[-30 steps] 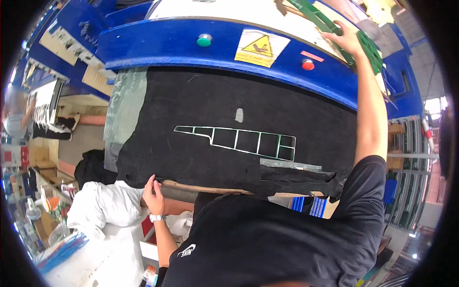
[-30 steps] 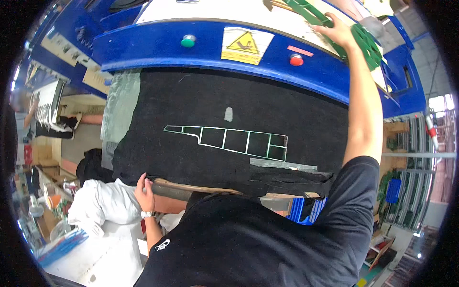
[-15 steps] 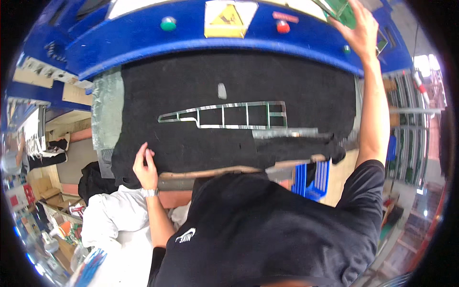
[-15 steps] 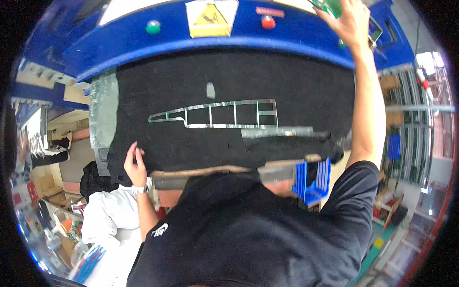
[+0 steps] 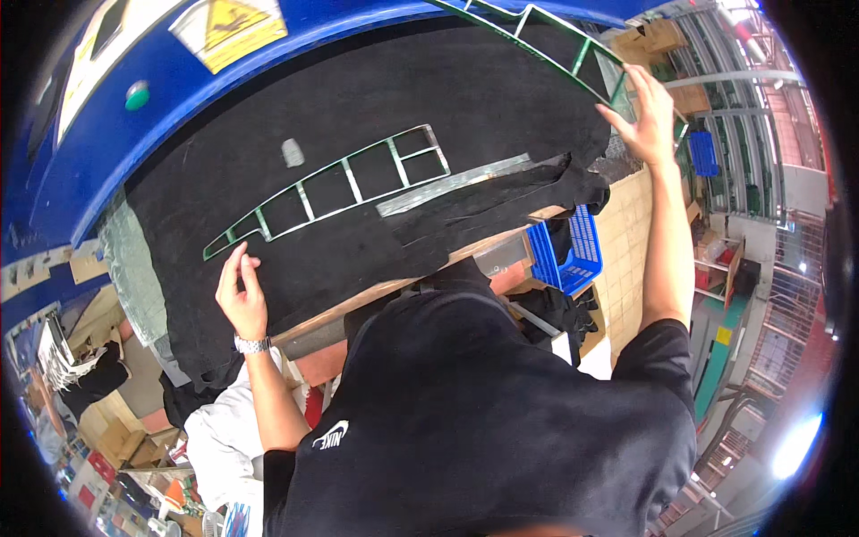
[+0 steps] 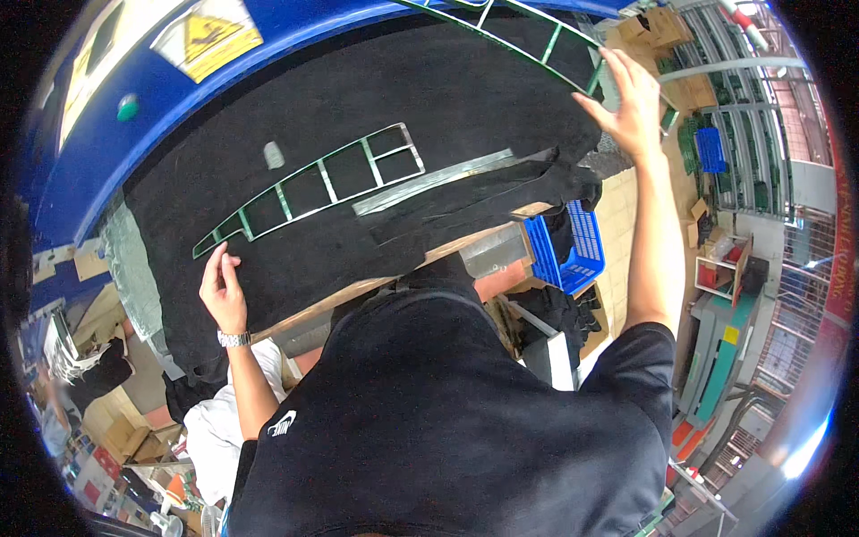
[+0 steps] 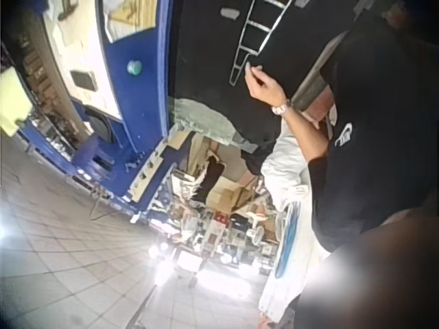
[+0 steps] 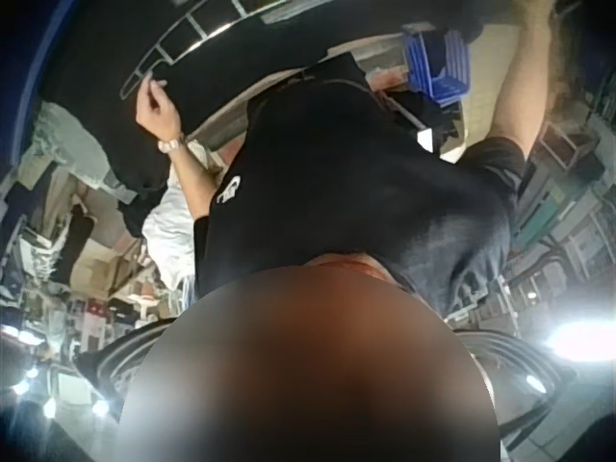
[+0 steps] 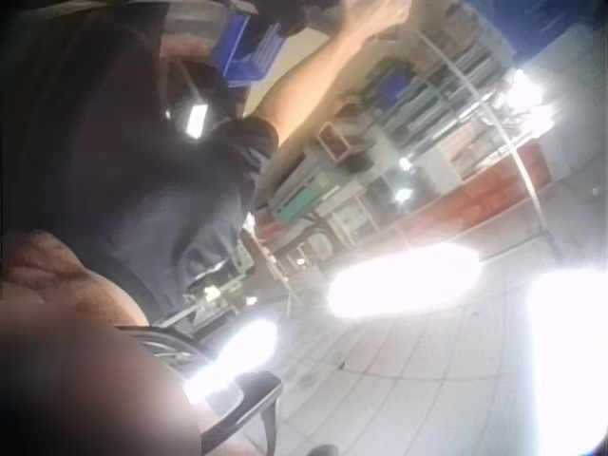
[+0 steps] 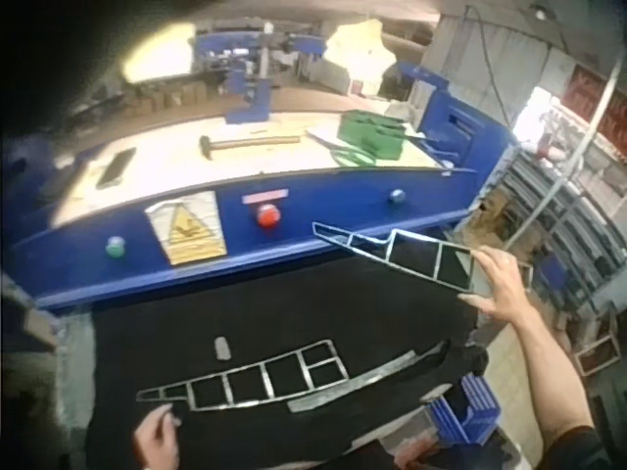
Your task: Use a die-cutting press to cut multiple shapes from a sheet of black fabric.
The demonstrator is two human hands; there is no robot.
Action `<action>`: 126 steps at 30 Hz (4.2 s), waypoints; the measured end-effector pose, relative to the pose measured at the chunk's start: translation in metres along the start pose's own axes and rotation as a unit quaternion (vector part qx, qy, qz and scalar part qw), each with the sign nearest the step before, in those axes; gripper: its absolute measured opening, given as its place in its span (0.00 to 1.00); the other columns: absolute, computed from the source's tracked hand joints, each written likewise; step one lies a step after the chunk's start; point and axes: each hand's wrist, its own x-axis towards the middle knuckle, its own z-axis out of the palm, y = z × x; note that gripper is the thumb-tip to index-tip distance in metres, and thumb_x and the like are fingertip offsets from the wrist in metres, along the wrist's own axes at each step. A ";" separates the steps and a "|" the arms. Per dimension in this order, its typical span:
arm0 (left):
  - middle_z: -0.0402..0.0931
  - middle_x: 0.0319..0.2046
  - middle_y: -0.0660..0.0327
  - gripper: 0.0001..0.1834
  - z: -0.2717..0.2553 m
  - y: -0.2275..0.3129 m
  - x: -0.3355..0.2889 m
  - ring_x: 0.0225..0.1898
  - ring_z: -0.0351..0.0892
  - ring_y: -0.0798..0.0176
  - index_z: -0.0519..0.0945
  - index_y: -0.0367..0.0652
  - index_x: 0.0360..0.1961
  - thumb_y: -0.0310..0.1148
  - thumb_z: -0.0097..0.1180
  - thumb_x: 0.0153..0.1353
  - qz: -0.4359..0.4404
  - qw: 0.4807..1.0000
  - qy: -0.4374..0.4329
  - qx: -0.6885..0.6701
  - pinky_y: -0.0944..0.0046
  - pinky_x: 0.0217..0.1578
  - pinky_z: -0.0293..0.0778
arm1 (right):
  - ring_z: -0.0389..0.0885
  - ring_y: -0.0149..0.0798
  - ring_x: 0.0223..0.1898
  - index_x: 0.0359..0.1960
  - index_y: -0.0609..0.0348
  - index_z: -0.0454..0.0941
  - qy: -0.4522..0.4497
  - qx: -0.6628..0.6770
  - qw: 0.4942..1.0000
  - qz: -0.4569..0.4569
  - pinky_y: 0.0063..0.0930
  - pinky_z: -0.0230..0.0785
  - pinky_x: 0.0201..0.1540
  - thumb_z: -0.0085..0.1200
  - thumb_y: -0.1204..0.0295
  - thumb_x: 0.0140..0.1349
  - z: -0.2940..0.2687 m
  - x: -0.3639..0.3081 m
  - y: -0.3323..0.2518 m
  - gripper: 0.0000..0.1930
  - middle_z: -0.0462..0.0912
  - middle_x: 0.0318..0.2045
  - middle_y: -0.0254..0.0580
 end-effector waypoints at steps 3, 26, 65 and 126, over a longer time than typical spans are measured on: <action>0.83 0.33 0.62 0.12 0.033 0.023 -0.014 0.35 0.81 0.71 0.82 0.37 0.52 0.24 0.53 0.70 -0.042 0.999 0.010 -0.001 0.69 0.39 0.76 | 0.74 0.53 0.60 0.64 0.55 0.71 -0.032 0.047 0.998 0.022 0.44 0.64 0.63 0.72 0.56 0.50 0.061 -0.030 0.043 0.40 0.76 0.59 0.51; 0.83 0.35 0.59 0.10 0.235 0.214 -0.096 0.37 0.82 0.66 0.82 0.37 0.48 0.24 0.54 0.69 -0.131 0.987 -0.080 0.044 0.68 0.41 0.75 | 0.82 0.58 0.42 0.39 0.60 0.81 -0.276 0.263 0.914 -0.139 0.50 0.74 0.44 0.55 0.56 0.65 0.239 0.063 0.125 0.17 0.84 0.35 0.54; 0.79 0.42 0.56 0.12 0.225 0.145 -0.020 0.42 0.82 0.59 0.83 0.40 0.49 0.24 0.58 0.65 -0.001 0.985 -0.162 -0.052 0.63 0.42 0.79 | 0.88 0.50 0.33 0.33 0.71 0.71 -0.031 0.642 0.415 0.644 0.35 0.87 0.38 0.53 0.76 0.67 0.176 -0.085 -0.062 0.09 0.79 0.29 0.48; 0.69 0.56 0.56 0.28 0.323 0.215 0.007 0.56 0.68 0.50 0.82 0.52 0.52 0.38 0.75 0.48 0.068 0.925 -0.115 0.356 0.51 0.54 0.66 | 0.76 0.36 0.55 0.55 0.46 0.81 -0.061 0.211 0.975 0.042 0.40 0.56 0.61 0.68 0.54 0.52 0.234 -0.119 0.124 0.28 0.81 0.52 0.30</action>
